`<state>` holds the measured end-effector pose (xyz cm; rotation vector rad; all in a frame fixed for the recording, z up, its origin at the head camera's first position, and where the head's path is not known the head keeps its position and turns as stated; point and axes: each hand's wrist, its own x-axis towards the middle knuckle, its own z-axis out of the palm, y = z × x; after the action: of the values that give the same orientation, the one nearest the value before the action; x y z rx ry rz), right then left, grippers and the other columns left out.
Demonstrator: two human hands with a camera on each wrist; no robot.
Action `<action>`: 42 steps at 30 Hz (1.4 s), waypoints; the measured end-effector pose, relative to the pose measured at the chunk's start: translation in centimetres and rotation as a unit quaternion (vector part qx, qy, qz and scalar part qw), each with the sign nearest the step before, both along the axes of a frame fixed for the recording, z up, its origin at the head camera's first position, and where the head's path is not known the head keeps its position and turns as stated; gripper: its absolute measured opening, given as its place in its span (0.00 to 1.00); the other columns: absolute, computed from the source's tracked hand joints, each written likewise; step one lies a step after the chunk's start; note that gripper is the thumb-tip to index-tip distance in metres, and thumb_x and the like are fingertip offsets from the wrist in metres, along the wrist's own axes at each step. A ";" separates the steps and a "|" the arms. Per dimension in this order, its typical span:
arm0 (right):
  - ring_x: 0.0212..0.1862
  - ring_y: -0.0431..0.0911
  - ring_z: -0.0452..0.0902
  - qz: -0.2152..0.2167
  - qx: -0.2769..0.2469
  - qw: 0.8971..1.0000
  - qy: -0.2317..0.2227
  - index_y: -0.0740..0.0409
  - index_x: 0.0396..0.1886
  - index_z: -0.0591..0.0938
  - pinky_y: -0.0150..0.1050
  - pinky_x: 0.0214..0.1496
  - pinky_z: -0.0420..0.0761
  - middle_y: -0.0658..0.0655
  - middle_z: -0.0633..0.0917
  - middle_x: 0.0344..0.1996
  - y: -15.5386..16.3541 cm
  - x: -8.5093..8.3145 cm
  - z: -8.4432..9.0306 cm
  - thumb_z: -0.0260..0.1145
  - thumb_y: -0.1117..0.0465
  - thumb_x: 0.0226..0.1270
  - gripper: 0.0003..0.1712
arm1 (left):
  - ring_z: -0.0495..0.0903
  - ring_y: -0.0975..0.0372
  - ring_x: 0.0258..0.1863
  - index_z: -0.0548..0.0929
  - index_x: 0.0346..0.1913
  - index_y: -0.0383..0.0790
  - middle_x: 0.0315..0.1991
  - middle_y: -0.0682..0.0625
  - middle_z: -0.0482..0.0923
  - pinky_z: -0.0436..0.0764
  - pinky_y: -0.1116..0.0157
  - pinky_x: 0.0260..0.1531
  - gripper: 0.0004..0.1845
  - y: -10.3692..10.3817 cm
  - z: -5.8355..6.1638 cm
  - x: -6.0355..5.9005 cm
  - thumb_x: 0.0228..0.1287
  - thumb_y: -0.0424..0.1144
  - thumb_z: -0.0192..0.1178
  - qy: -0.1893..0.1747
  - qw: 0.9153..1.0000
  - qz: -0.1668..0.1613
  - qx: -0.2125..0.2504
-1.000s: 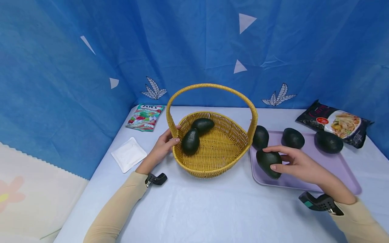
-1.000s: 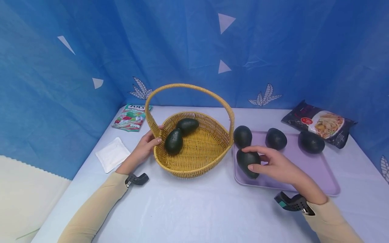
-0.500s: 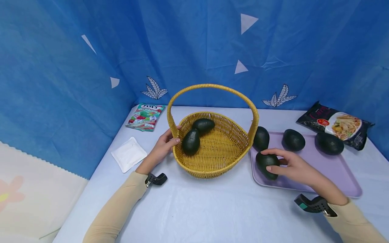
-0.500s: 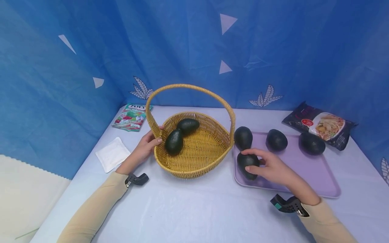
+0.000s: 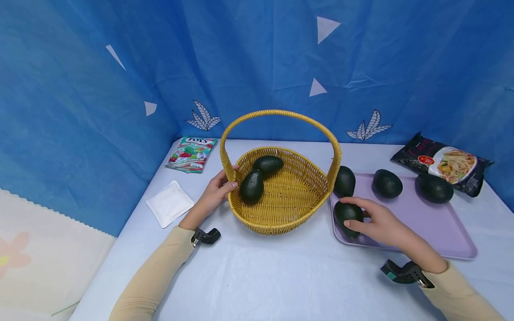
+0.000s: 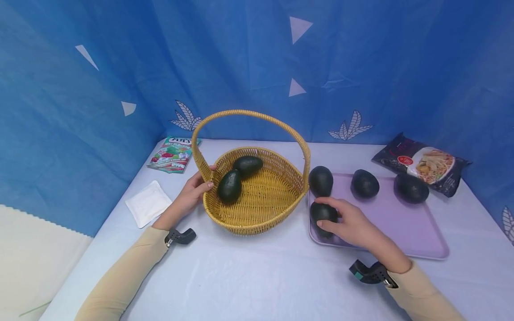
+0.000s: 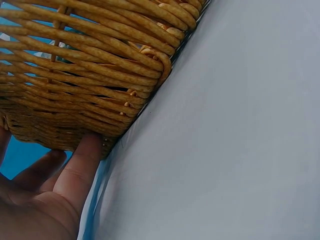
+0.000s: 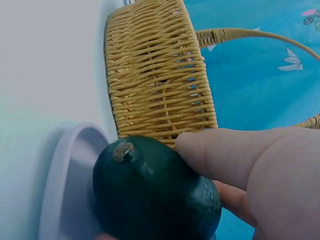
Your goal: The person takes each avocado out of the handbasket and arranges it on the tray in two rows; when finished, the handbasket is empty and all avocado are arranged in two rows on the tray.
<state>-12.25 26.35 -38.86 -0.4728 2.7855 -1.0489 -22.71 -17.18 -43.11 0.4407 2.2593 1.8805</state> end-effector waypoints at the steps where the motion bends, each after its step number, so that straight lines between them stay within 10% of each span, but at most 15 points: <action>1: 0.60 0.69 0.77 -0.002 0.001 1.000 -0.007 0.58 0.69 0.74 0.63 0.52 0.84 0.73 0.76 0.66 0.0 0.0 0.1 0.71 0.56 0.67 0.33 | 0.69 0.45 0.68 0.63 0.78 0.45 0.76 0.38 0.63 0.83 0.71 0.47 0.31 0.0 0.0 0.0 0.74 0.36 0.54 -0.001 1.000 0.000 0.000; 26: 0.57 0.73 0.79 -0.016 -0.004 0.999 -0.037 0.61 0.71 0.72 0.54 0.42 0.89 0.74 0.73 0.68 1.0 -0.1 1.4 0.68 0.55 0.71 0.33 | 0.70 0.46 0.68 0.64 0.77 0.45 0.75 0.38 0.65 0.83 0.72 0.48 0.30 0.0 -0.2 -0.1 0.74 0.37 0.54 0.000 1.000 0.004 -0.004; 34: 0.57 0.69 0.81 -0.016 0.022 0.999 0.021 0.59 0.67 0.77 0.60 0.46 0.86 0.71 0.77 0.65 1.0 0.2 2.7 0.68 0.56 0.70 0.28 | 0.71 0.47 0.66 0.65 0.77 0.47 0.74 0.38 0.66 0.83 0.72 0.46 0.30 -0.1 -0.3 0.0 0.74 0.38 0.55 -0.001 1.000 0.012 -0.009; 42: 0.50 0.51 0.85 0.018 0.011 0.994 0.103 0.55 0.59 0.83 0.32 0.40 0.86 0.59 0.87 0.54 -2.0 0.0 6.2 0.70 0.60 0.68 0.20 | 0.72 0.51 0.63 0.65 0.77 0.49 0.74 0.39 0.67 0.83 0.73 0.47 0.30 -0.1 -0.4 -0.1 0.74 0.38 0.55 0.001 1.000 0.010 -0.013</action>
<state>-12.25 24.40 -32.64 -0.6607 2.9493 -1.0147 -22.82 -17.25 -43.49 0.4170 2.2947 1.8595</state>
